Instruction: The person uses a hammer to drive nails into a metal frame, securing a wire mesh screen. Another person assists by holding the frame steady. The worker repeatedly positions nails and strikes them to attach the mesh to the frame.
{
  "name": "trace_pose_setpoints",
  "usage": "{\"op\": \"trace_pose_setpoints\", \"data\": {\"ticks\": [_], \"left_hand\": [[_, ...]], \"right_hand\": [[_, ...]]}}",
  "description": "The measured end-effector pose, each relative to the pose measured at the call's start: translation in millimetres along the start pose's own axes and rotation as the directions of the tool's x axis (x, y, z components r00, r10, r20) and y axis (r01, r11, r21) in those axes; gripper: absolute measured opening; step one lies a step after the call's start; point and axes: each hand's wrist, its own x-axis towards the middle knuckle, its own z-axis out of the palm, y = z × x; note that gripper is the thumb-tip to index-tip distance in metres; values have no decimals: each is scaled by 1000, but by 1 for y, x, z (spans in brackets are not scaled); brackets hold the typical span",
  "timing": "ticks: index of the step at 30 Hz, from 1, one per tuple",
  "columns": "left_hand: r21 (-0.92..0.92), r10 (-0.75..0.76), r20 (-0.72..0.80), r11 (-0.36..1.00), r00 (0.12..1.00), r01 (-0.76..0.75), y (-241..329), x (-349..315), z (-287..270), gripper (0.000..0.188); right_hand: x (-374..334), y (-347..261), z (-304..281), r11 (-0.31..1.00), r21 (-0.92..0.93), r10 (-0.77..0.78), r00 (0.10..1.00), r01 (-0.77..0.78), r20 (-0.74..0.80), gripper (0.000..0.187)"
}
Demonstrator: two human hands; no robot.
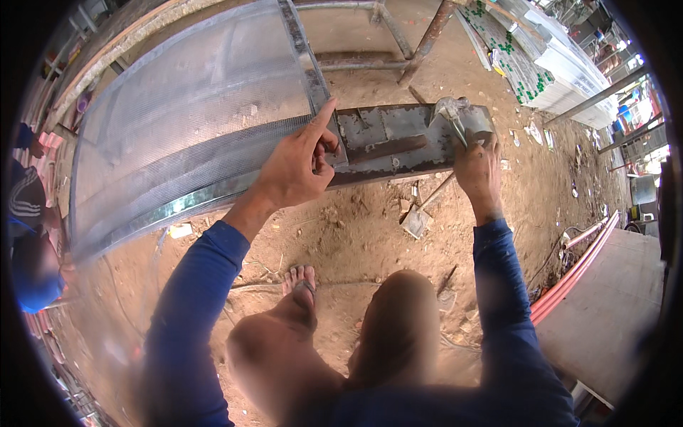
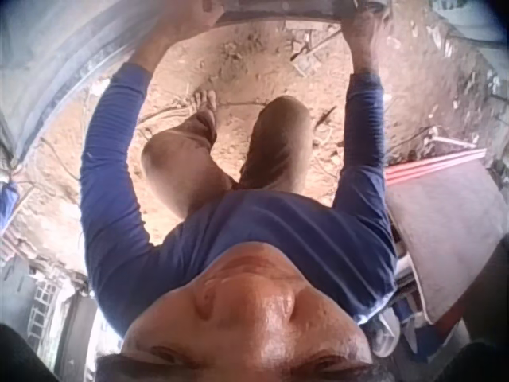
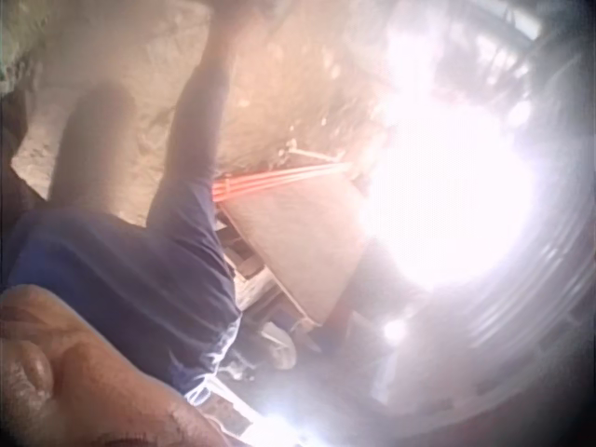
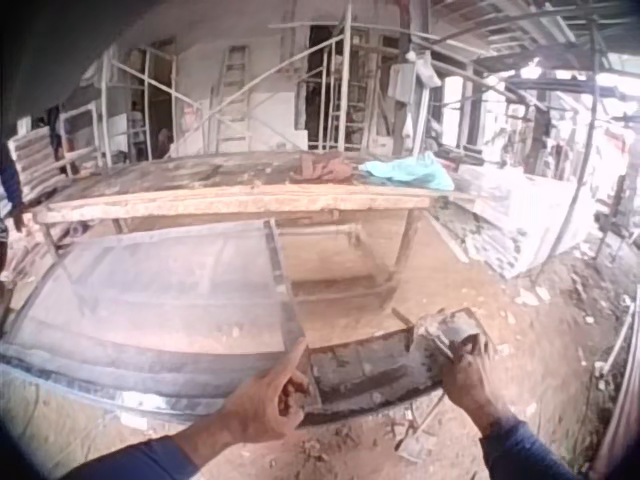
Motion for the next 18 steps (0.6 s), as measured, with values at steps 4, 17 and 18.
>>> {"op": "trace_pose_setpoints", "data": {"ticks": [4,17,18], "left_hand": [[22,13,12,1000,1000,-13,2,2,0,104],[-23,-13,-82,1000,997,11,11,2,-5,85],[-18,11,-92,1000,996,-13,11,3,-4,84]], "right_hand": [[9,-66,-49,949,314,34,989,12,-140,40],[13,-181,-54,448,894,-289,951,30,113,15],[13,-181,-55,441,896,-285,954,46,91,15]]}}
